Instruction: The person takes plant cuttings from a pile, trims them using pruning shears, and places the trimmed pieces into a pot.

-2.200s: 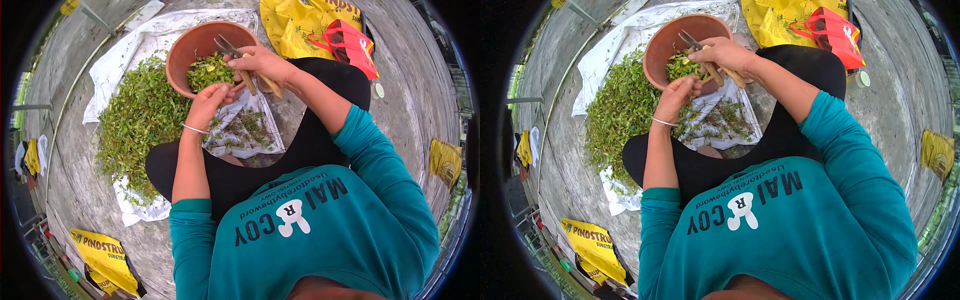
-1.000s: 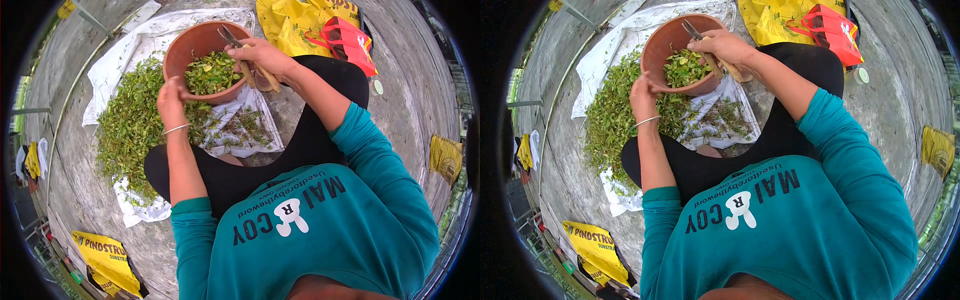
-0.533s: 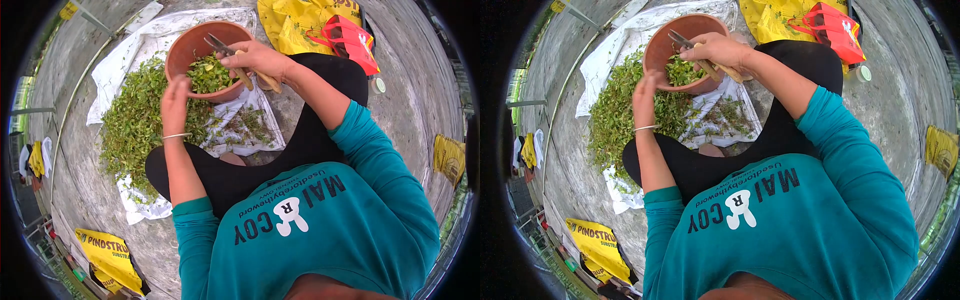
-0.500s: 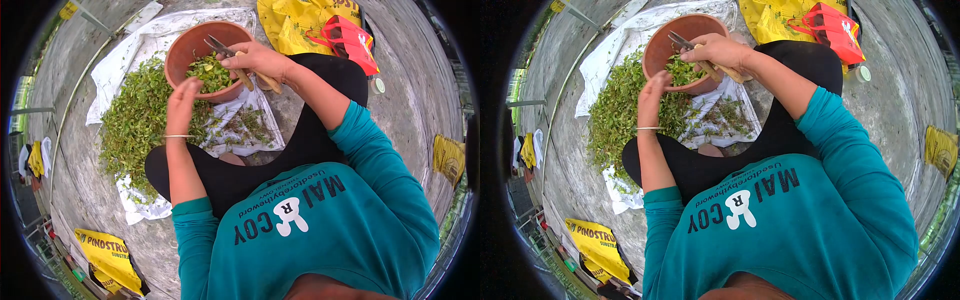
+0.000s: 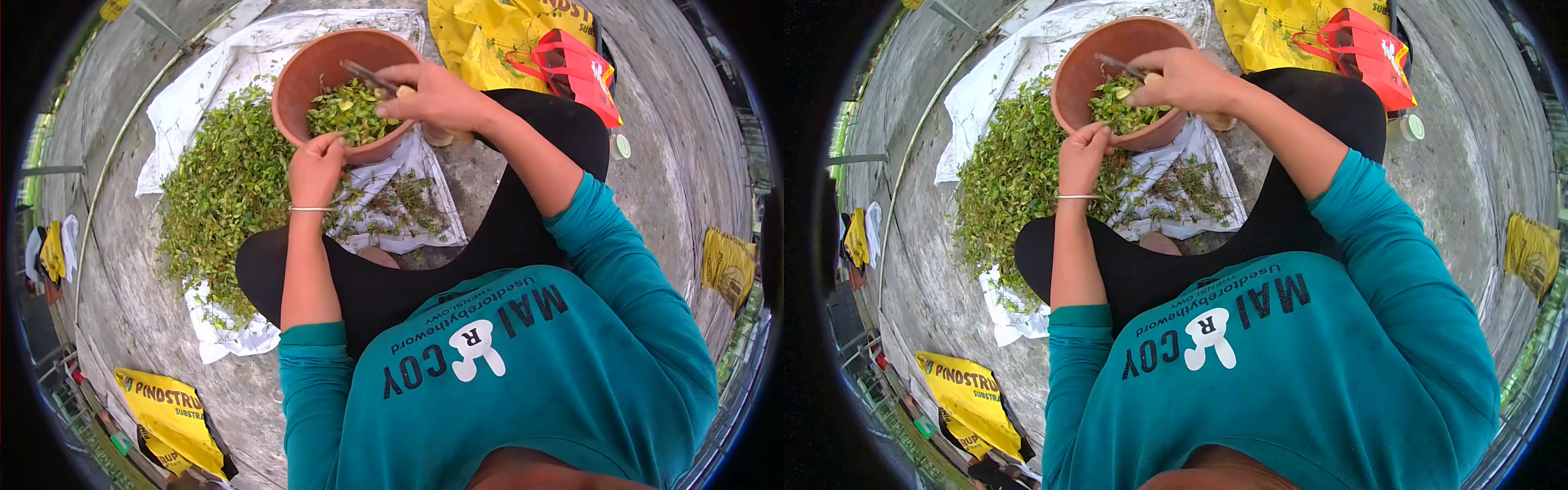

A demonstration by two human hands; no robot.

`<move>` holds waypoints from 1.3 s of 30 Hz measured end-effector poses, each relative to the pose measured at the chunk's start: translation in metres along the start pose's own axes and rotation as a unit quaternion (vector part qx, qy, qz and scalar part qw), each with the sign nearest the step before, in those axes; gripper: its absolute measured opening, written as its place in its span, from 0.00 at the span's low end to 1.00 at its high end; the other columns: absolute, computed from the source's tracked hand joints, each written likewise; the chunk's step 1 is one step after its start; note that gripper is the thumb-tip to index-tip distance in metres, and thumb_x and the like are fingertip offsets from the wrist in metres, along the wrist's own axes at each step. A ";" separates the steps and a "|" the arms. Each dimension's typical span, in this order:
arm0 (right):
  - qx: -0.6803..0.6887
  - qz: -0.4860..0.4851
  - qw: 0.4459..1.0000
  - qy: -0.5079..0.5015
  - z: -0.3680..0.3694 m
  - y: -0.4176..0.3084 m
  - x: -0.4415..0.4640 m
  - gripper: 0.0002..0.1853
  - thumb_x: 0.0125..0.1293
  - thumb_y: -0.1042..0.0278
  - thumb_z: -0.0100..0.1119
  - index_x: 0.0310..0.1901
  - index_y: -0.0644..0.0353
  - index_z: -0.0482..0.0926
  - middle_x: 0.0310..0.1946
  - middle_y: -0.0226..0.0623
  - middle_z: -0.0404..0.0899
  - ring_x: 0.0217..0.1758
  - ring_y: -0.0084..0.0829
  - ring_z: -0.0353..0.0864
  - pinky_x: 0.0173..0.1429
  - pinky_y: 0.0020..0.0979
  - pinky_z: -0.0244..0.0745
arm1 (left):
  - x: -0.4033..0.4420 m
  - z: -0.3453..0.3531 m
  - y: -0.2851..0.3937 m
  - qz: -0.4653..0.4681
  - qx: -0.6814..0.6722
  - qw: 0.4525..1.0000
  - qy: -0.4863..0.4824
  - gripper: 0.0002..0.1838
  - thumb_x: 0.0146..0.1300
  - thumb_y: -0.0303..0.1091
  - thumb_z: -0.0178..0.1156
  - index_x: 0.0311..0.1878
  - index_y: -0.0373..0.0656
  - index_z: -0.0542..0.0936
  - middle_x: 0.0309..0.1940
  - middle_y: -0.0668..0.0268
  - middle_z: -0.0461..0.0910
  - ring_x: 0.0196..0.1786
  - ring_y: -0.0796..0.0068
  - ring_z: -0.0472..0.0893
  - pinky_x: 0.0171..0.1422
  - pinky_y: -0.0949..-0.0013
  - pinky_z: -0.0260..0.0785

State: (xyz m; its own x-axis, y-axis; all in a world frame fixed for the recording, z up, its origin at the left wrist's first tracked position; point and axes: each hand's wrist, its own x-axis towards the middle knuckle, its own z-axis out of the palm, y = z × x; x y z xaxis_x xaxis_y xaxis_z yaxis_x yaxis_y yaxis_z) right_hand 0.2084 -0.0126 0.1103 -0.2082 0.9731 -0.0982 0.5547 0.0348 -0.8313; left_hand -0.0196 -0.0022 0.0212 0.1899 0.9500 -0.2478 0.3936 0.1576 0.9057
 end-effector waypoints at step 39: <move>-0.187 0.095 0.978 -0.022 0.020 0.016 0.005 0.19 0.55 0.56 0.59 0.43 0.60 0.81 0.34 0.39 0.82 0.35 0.37 0.78 0.43 0.35 0.73 | 0.003 0.006 0.011 -0.096 -0.321 0.938 -0.088 0.13 0.67 0.34 0.54 0.51 0.38 0.78 0.29 0.70 0.79 0.21 0.89 0.67 0.23 0.85 0.59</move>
State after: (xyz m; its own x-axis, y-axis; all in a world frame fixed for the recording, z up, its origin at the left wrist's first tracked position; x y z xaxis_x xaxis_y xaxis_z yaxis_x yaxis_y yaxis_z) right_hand 0.2003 -0.0119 0.0860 -0.1024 0.9596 -0.2621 0.8405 -0.0575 -0.5387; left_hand -0.0093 0.0009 0.0286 0.3393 0.8371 -0.4291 -0.1764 0.5047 0.8451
